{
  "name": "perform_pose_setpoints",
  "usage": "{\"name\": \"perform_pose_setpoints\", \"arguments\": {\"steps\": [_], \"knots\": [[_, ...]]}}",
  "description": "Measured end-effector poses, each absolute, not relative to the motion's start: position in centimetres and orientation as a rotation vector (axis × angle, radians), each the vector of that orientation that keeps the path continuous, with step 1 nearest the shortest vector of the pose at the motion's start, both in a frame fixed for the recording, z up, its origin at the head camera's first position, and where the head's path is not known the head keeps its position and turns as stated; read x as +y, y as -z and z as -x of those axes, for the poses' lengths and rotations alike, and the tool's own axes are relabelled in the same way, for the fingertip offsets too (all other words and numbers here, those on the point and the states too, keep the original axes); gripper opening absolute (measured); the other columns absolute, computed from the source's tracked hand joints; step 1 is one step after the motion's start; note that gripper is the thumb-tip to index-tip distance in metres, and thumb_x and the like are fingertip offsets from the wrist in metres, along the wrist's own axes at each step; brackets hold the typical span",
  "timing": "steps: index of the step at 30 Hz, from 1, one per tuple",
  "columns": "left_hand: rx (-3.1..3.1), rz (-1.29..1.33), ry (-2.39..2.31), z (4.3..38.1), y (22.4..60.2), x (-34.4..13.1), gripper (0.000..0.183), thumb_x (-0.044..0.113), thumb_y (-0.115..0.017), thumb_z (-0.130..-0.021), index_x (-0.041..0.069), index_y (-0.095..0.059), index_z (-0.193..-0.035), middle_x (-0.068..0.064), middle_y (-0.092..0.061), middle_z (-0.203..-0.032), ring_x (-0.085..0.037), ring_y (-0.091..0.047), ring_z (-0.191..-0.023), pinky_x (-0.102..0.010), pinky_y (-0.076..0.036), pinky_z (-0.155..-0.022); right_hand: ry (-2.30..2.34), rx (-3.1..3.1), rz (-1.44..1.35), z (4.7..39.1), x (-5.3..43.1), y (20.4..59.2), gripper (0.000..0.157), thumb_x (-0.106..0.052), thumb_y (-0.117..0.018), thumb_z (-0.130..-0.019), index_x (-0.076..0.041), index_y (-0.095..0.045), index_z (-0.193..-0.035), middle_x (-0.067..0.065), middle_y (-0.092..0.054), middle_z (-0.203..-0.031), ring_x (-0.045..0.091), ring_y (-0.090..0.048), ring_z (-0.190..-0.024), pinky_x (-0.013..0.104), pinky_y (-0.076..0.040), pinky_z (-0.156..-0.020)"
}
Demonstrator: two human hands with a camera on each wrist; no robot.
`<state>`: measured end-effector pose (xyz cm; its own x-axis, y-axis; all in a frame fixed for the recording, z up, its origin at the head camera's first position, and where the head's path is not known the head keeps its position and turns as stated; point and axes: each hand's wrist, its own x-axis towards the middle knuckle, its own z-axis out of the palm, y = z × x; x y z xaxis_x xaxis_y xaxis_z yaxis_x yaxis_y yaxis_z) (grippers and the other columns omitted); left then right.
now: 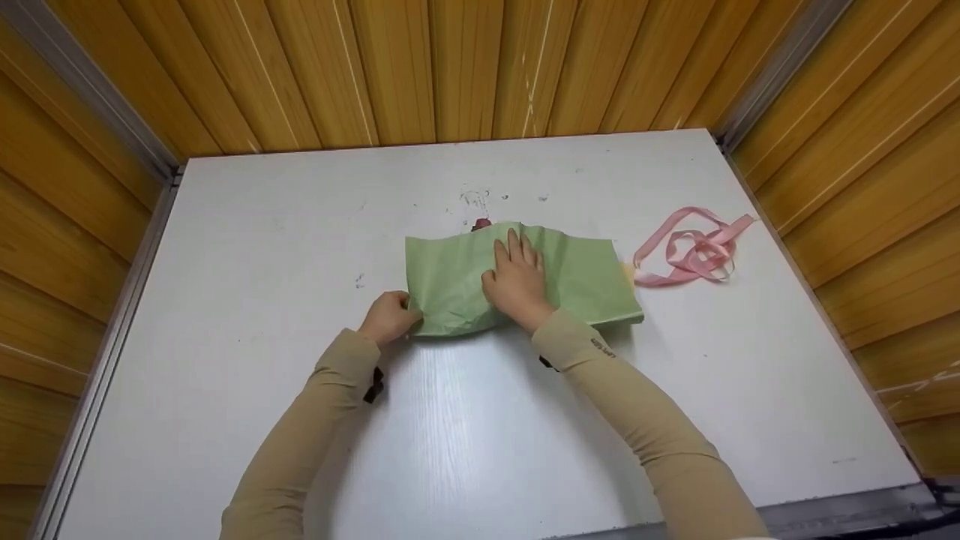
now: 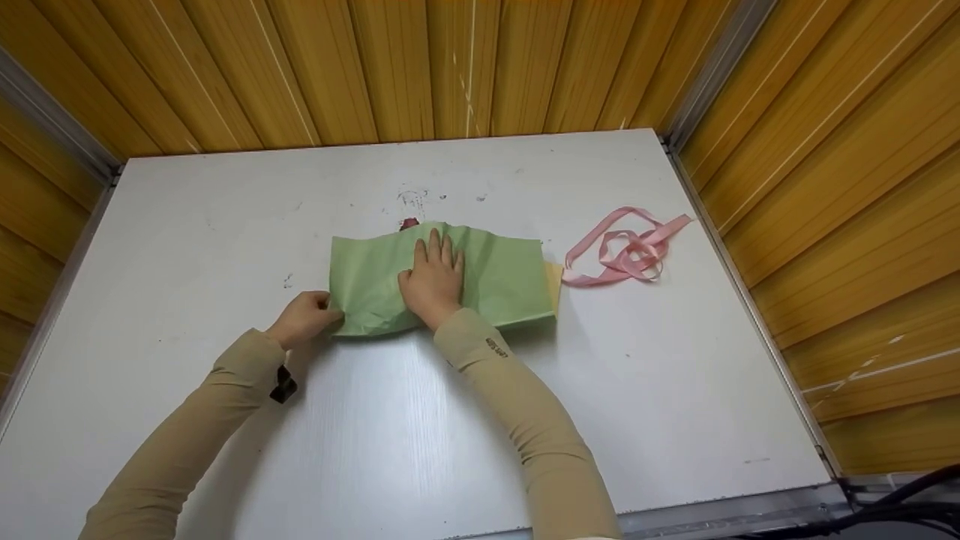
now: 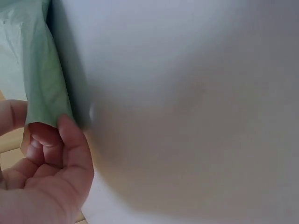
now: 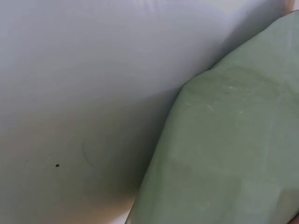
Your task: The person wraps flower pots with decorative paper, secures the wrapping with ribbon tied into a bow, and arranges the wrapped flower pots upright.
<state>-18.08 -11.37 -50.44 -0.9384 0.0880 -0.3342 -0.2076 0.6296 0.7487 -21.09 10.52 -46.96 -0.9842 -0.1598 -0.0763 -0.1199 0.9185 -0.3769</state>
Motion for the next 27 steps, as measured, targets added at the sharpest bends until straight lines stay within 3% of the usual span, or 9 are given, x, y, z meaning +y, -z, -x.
{"name": "perform_pose_setpoints", "arguments": {"steps": [4, 9, 14, 21, 27], "knots": [[2.489, 0.178, -1.246, 18.3, 50.2, -11.3, 0.037, 0.016, -0.053, -0.089, -0.007, -0.05, -0.118, -0.019, -0.058, -0.11, -0.027, -0.056, -0.095, -0.035, -0.048, -0.08, 0.583, 2.983, 0.222, 21.2, 10.9, 47.0, 0.063, -0.033, -0.05, -0.095, -0.004, -0.031, -0.147, 0.016, -0.012, -0.158, 0.034, -0.008, -0.145, 0.051, -0.008, -0.117], [2.434, 0.305, -1.276, 18.6, 50.0, -11.2, 0.054, 0.027, -0.05, -0.095, -0.01, -0.036, -0.131, -0.028, -0.045, -0.133, -0.036, -0.047, -0.121, -0.044, -0.041, -0.101, 0.589, 2.999, 0.24, 21.2, 11.2, 47.2, 0.07, -0.035, -0.056, -0.09, -0.003, -0.03, -0.147, 0.017, -0.013, -0.157, 0.035, -0.01, -0.145, 0.051, -0.01, -0.116], [2.345, 0.355, -1.322, 18.7, 50.2, -10.9, 0.053, 0.029, -0.049, -0.097, -0.012, -0.041, -0.13, -0.026, -0.047, -0.131, -0.031, -0.049, -0.114, -0.041, -0.044, -0.096, 0.581, 3.021, 0.267, 21.1, 11.1, 47.5, 0.072, -0.036, -0.058, -0.088, -0.002, -0.032, -0.146, 0.019, -0.015, -0.157, 0.037, -0.013, -0.144, 0.053, -0.013, -0.115], [2.309, 0.311, -1.439, 18.9, 50.4, -10.4, 0.04, 0.022, -0.05, -0.097, -0.008, -0.053, -0.123, -0.021, -0.057, -0.117, -0.02, -0.052, -0.09, -0.033, -0.046, -0.083, 0.6, 3.057, 0.287, 21.2, 11.1, 47.7, 0.07, -0.034, -0.059, -0.087, 0.0, -0.036, -0.144, 0.021, -0.02, -0.155, 0.039, -0.017, -0.142, 0.055, -0.015, -0.114], [2.258, 0.296, -1.506, 19.1, 50.1, -10.3, 0.04, 0.019, -0.048, -0.097, -0.006, -0.05, -0.129, -0.019, -0.057, -0.12, -0.019, -0.055, -0.093, -0.032, -0.047, -0.085, 0.606, 3.046, 0.276, 21.3, 11.4, 47.7, 0.071, -0.035, -0.059, -0.087, -0.001, -0.035, -0.145, 0.021, -0.019, -0.155, 0.038, -0.017, -0.142, 0.054, -0.014, -0.114]]}}
